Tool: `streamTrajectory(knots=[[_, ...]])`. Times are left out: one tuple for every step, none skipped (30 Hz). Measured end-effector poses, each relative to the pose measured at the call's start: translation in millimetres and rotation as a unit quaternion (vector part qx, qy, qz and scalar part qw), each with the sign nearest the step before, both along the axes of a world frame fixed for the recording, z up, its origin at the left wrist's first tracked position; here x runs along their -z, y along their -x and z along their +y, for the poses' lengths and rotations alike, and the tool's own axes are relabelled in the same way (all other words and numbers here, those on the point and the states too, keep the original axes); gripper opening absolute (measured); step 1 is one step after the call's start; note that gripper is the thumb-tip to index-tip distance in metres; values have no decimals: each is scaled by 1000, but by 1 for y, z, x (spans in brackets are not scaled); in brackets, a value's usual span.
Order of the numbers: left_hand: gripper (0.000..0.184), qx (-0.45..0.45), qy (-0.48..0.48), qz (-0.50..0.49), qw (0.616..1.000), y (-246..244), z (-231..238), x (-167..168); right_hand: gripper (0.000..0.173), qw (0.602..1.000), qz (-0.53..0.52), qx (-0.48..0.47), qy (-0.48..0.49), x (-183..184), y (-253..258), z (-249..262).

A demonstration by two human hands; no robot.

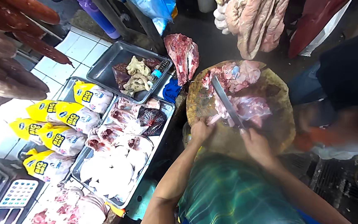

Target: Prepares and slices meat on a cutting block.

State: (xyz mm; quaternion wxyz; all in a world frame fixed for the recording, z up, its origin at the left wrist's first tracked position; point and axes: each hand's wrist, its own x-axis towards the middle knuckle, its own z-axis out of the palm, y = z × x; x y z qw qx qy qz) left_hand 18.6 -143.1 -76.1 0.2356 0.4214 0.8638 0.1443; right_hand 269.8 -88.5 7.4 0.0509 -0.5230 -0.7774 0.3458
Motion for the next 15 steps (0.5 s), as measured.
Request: streamTrajectory(knots=[[53, 25, -40, 27, 999, 1, -6, 6, 59, 997, 49, -7, -54, 0, 3, -4], [45, 57, -87, 45, 994, 4, -10, 15, 58, 990, 93, -15, -105, 5, 6, -8], [38, 84, -128, 50, 987, 6, -11, 24, 58, 983, 118, -24, -140, 14, 11, -10], [32, 103, -161, 50, 980, 8, -12, 33, 59, 982, 116, -33, -146, 25, 14, -11], [30, 115, -183, 51, 975, 9, -12, 40, 59, 989, 80, -45, -119, 36, 15, -12], [30, 123, -204, 56, 970, 10, -13, 46, 61, 997, 12, -54, -61, 44, 15, -10], [28, 126, -218, 61, 966, 11, -12, 50, 64, 996, -63, -59, 11, 47, 15, -5], [26, 126, -222, 61, 965, 11, -11, 50, 67, 991, -106, -55, 55, 47, 15, 0], [26, 125, -220, 59, 966, 13, -11, 48, 68, 989, -123, -49, 72, 42, 14, 4], [28, 124, -217, 54, 967, 15, -15, 46, 67, 990, -117, -42, 71, 34, 14, 3], [31, 122, -222, 50, 966, 15, -20, 45, 66, 993, -97, -36, 52, 23, 13, -1], [32, 122, -236, 50, 963, 16, -22, 46, 62, 998, -61, -28, 17, 13, 14, -6], [33, 124, -251, 51, 959, 16, -22, 48, 59, 999, -13, -21, -26, 6, 16, -10], [34, 125, -260, 52, 956, 15, -22, 50, 57, 997, 36, -16, -72, 5, 19, -15], [33, 126, -265, 52, 955, 13, -22, 52, 55, 991, 73, -15, -108, 9, 22, -19]])
